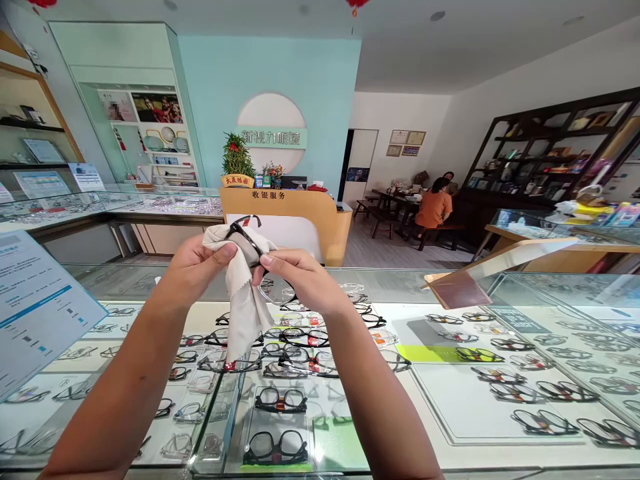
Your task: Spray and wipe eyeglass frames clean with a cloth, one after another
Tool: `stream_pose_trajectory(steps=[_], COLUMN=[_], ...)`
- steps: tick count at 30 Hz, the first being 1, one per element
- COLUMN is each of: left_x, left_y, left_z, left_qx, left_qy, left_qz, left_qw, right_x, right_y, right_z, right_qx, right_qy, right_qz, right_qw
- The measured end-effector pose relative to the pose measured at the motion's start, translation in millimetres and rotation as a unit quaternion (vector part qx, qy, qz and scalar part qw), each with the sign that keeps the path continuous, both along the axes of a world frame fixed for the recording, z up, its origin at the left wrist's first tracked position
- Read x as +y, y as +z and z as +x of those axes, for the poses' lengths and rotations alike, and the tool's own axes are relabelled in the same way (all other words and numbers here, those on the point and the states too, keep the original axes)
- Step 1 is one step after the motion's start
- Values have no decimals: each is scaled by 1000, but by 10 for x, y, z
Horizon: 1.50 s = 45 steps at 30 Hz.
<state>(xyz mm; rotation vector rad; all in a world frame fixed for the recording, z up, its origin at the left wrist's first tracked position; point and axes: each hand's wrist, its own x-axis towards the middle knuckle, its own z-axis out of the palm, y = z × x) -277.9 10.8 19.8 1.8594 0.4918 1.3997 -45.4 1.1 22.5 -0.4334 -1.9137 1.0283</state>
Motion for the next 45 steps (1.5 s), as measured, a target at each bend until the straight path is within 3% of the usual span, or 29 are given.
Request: stream_pose_trajectory(steps=[8, 19, 24, 29, 34, 40, 45], left_x=[-10, -80, -131, -152, -104, -64, -11], left_y=[-54, -94, -93, -81, -29, 44, -18], left_z=[76, 351, 416, 408, 329, 124, 67], left_qx=[-19, -123, -160, -172, -135, -27, -19], left_qy=[-13, 103, 155, 160, 132, -3, -18], left_qz=[-16, -33, -41, -46, -28, -50, -48], left_qw=[1000, 987, 974, 971, 982, 998, 999], right_x=[-27, 35, 45, 35, 13, -1, -28], right_y=[-2, -99, -124, -125, -93, -23, -9], right_z=[26, -167, -223, -219, -156, -29, 6], right_qx=[22, 71, 66, 34, 41, 19, 7], right_qy=[26, 28, 51, 63, 17, -12, -16], right_qz=[-61, -134, -128, -109, -109, -51, -60], right_qw=[998, 988, 988, 991, 993, 998, 998])
